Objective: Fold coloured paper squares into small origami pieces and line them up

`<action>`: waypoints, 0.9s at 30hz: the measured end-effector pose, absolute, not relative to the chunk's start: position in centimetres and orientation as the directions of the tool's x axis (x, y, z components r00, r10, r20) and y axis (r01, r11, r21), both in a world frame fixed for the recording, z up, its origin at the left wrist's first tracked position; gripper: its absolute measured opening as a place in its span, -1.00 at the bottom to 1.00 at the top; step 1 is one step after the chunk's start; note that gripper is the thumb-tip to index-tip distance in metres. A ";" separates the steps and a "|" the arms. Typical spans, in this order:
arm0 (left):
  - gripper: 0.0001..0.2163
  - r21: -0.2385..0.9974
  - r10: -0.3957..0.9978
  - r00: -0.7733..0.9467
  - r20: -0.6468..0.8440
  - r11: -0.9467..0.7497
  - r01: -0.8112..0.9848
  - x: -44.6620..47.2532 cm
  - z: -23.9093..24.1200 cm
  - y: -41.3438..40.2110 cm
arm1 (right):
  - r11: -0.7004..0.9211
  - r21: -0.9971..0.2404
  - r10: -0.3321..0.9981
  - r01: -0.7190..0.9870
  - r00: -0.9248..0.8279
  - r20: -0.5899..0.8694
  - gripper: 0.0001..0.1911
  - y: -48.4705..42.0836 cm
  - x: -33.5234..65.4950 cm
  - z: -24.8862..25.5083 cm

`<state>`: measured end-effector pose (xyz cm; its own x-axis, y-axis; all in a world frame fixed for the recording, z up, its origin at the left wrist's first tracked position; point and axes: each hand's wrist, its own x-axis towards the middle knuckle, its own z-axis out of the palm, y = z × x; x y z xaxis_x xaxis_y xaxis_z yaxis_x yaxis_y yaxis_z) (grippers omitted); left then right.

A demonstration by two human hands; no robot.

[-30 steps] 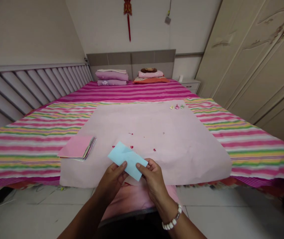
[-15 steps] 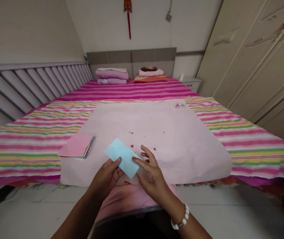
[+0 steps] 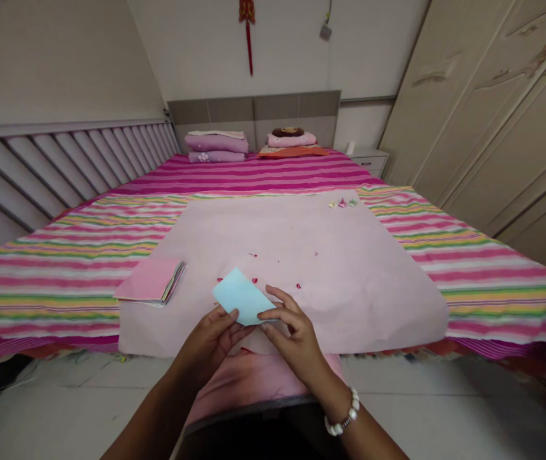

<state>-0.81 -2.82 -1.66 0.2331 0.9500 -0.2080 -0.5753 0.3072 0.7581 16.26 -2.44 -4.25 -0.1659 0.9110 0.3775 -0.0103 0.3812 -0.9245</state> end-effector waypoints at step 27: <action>-0.72 0.872 0.958 0.114 -0.264 0.288 -0.396 -0.2 -2.2 -2.9 | -0.041 -0.971 0.995 -0.238 -0.094 -0.019 -0.75 -2.4 14.8 -3.8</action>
<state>-0.20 -2.92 -2.21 0.1143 0.9576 -0.2645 -0.3958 0.2880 0.8720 14.78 -2.40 -3.76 -0.0942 0.9954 -0.0186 -0.2375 -0.0406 -0.9705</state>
